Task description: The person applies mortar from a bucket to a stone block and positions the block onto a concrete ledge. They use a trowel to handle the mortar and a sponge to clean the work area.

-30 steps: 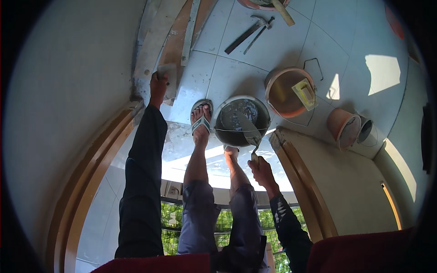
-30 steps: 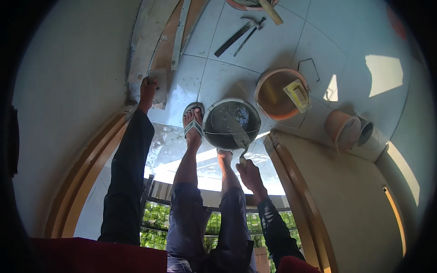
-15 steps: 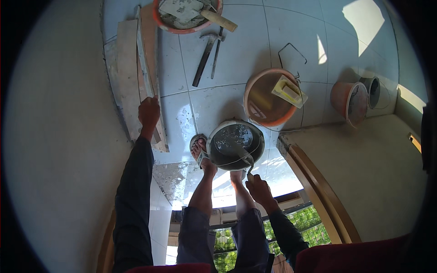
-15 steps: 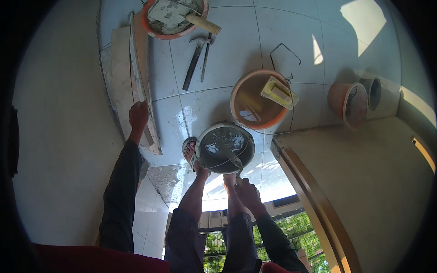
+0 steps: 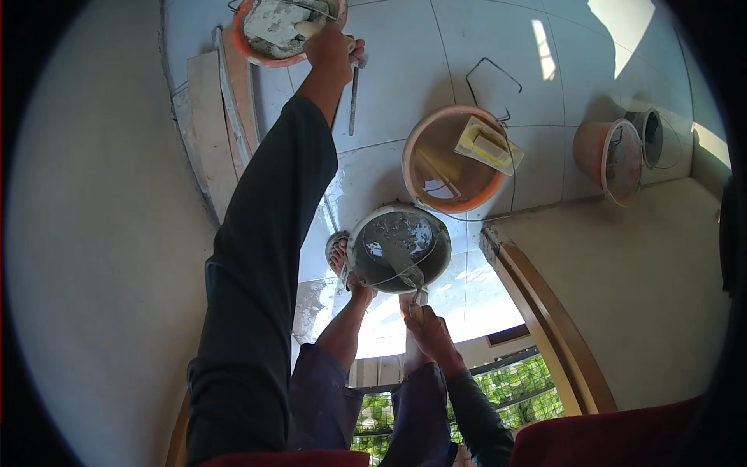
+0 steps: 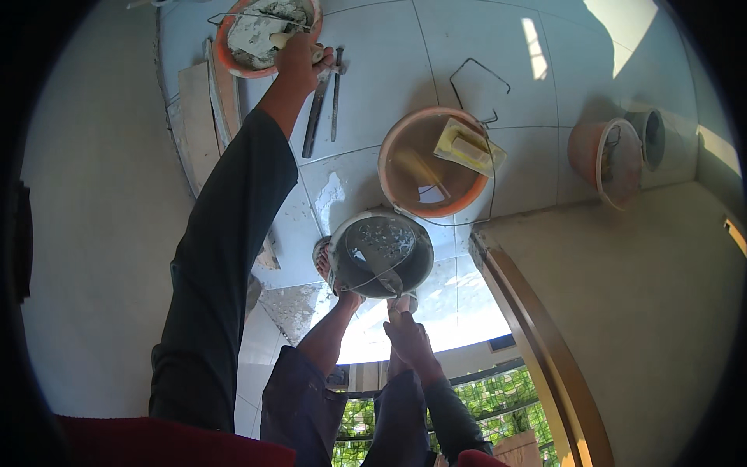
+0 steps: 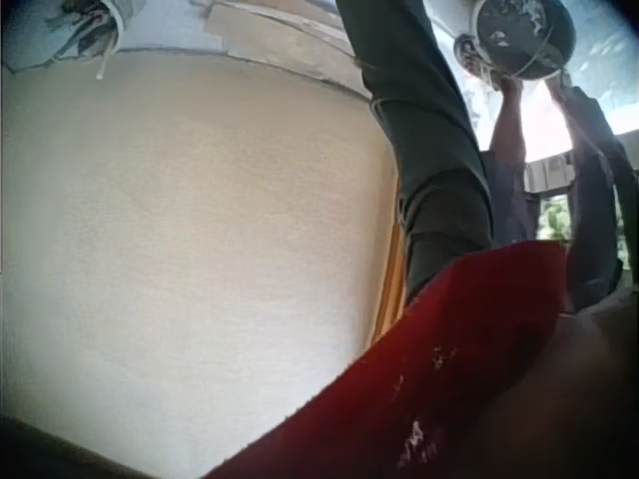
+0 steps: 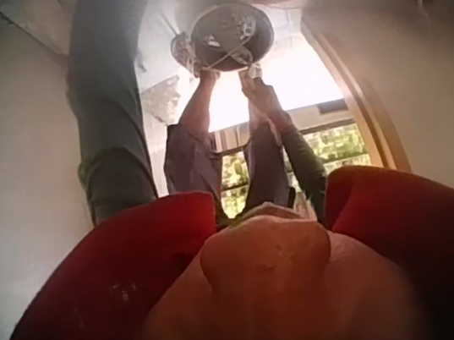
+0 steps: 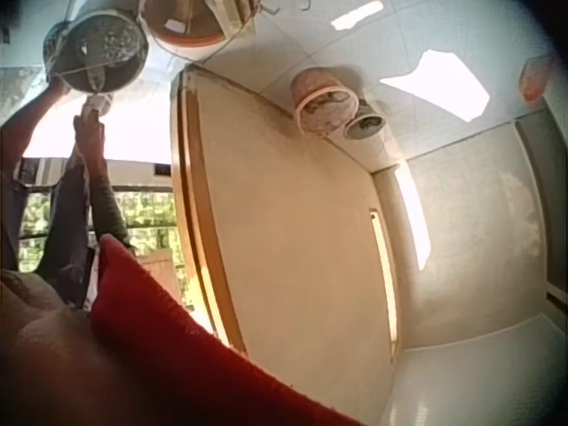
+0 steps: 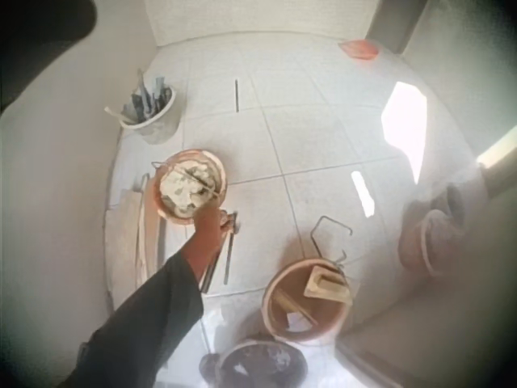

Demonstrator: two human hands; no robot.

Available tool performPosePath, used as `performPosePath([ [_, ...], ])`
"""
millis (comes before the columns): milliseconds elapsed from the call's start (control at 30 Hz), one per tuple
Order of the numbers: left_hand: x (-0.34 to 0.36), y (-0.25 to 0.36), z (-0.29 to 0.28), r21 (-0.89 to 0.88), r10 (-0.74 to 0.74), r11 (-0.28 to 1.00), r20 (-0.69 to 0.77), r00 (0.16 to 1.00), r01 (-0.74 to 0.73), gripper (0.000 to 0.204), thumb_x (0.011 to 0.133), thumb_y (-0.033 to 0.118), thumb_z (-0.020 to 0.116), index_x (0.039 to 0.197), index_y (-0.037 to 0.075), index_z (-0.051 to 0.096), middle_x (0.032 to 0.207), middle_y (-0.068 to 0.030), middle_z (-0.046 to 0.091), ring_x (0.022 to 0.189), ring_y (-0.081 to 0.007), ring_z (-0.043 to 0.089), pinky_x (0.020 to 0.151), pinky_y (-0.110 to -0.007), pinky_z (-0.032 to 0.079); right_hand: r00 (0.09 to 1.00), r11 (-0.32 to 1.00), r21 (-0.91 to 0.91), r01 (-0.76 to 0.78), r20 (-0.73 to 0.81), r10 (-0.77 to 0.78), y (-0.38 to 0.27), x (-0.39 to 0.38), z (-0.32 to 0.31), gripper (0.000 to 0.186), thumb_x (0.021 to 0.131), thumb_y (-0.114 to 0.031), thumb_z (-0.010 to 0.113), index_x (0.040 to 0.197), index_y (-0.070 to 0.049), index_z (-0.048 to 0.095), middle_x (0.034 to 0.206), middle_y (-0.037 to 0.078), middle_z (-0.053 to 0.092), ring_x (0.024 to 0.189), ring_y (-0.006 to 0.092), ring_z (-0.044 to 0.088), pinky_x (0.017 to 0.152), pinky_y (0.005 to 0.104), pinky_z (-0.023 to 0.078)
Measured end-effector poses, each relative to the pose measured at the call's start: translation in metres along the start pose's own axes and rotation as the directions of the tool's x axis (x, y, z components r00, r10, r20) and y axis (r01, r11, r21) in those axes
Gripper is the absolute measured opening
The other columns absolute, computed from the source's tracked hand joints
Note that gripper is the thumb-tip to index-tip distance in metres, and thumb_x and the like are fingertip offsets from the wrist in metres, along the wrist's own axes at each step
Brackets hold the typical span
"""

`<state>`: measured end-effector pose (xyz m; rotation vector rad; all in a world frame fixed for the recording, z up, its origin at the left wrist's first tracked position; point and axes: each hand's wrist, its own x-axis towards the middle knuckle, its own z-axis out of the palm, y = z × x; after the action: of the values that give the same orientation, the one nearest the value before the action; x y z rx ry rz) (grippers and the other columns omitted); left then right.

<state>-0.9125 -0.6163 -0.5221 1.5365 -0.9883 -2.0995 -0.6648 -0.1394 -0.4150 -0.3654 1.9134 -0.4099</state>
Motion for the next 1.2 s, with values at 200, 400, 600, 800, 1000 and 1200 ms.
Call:
performPosePath([
  [200, -0.037, 0.054, -0.098, -0.025, -0.153, 0.987, 0.134, 0.979, 0.158, 0.007, 0.088, 0.005, 0.060, 0.090, 0.002, 0.053, 0.074, -0.0077, 0.053, 0.060, -0.0167, 0.051, 0.050, -0.029, 0.044, 0.996, 0.982, -0.165, 0.088, -0.008, -0.091, -0.005, -0.014, 0.007, 0.022, 0.093, -0.028, 0.065, 0.107, -0.011, 0.063, 0.093, 0.024, 0.059, 0.077, 0.0428, 0.067, 0.066, 0.0504, 0.056],
  [400, -0.120, 0.081, -0.146, 0.104, -0.172, 0.981, 0.108, 0.979, 0.161, 0.012, 0.087, 0.008, 0.064, 0.089, 0.005, 0.053, 0.074, -0.0042, 0.052, 0.059, -0.0121, 0.050, 0.048, -0.028, 0.040, 0.991, 0.942, -0.306, 0.136, 0.032, -0.133, -0.003, -0.016, 0.012, 0.019, 0.093, -0.025, 0.063, 0.111, -0.023, 0.068, 0.101, 0.020, 0.057, 0.080, 0.0399, 0.069, 0.069, 0.0484, 0.058],
  [600, -0.235, 0.100, -0.182, 0.178, -0.181, 0.973, 0.185, 0.966, 0.148, 0.019, 0.089, 0.015, 0.066, 0.097, 0.005, 0.052, 0.078, -0.0033, 0.053, 0.058, -0.0096, 0.051, 0.048, -0.028, 0.040, 0.986, 0.987, 0.029, -0.161, 0.056, 0.159, -0.032, -0.025, -0.023, 0.048, 0.094, -0.044, 0.061, 0.109, 0.002, 0.063, 0.103, 0.030, 0.065, 0.097, 0.0476, 0.065, 0.084, 0.0509, 0.052],
  [800, -0.385, 0.079, -0.200, 0.206, -0.337, 0.929, 0.121, 0.934, 0.309, 0.026, 0.088, 0.018, 0.066, 0.104, 0.005, 0.051, 0.075, -0.0013, 0.053, 0.053, -0.0074, 0.049, 0.044, -0.024, 0.039, 0.967, 0.951, 0.177, -0.253, 0.027, 0.253, 0.000, -0.032, -0.034, 0.045, 0.098, -0.042, 0.060, 0.094, 0.003, 0.060, 0.066, 0.010, 0.061, 0.052, 0.0190, 0.061, 0.049, 0.0363, 0.050],
  [1000, -0.518, 0.058, -0.217, 0.280, -0.504, 0.837, 0.063, 0.861, 0.470, 0.030, 0.086, 0.019, 0.066, 0.104, 0.002, 0.049, 0.069, -0.0011, 0.051, 0.051, -0.0058, 0.048, 0.043, -0.023, 0.038, 0.952, 0.952, 0.013, -0.305, 0.025, 0.305, -0.019, -0.052, -0.087, 0.048, 0.097, -0.045, 0.061, 0.097, 0.003, 0.059, 0.079, 0.016, 0.063, 0.069, 0.0299, 0.062, 0.059, 0.0413, 0.049],
  [1200, -0.575, 0.001, -0.221, 0.366, -0.609, 0.740, 0.009, 0.793, 0.565, 0.027, 0.087, 0.015, 0.065, 0.104, -0.001, 0.052, 0.064, -0.0022, 0.053, 0.048, -0.0072, 0.047, 0.041, -0.024, 0.037, 0.959, 0.911, -0.371, -0.178, 0.141, 0.245, -0.056, 0.022, -0.148, 0.045, 0.096, -0.045, 0.059, 0.104, -0.001, 0.068, 0.107, 0.027, 0.069, 0.103, 0.0439, 0.066, 0.086, 0.0510, 0.052],
])
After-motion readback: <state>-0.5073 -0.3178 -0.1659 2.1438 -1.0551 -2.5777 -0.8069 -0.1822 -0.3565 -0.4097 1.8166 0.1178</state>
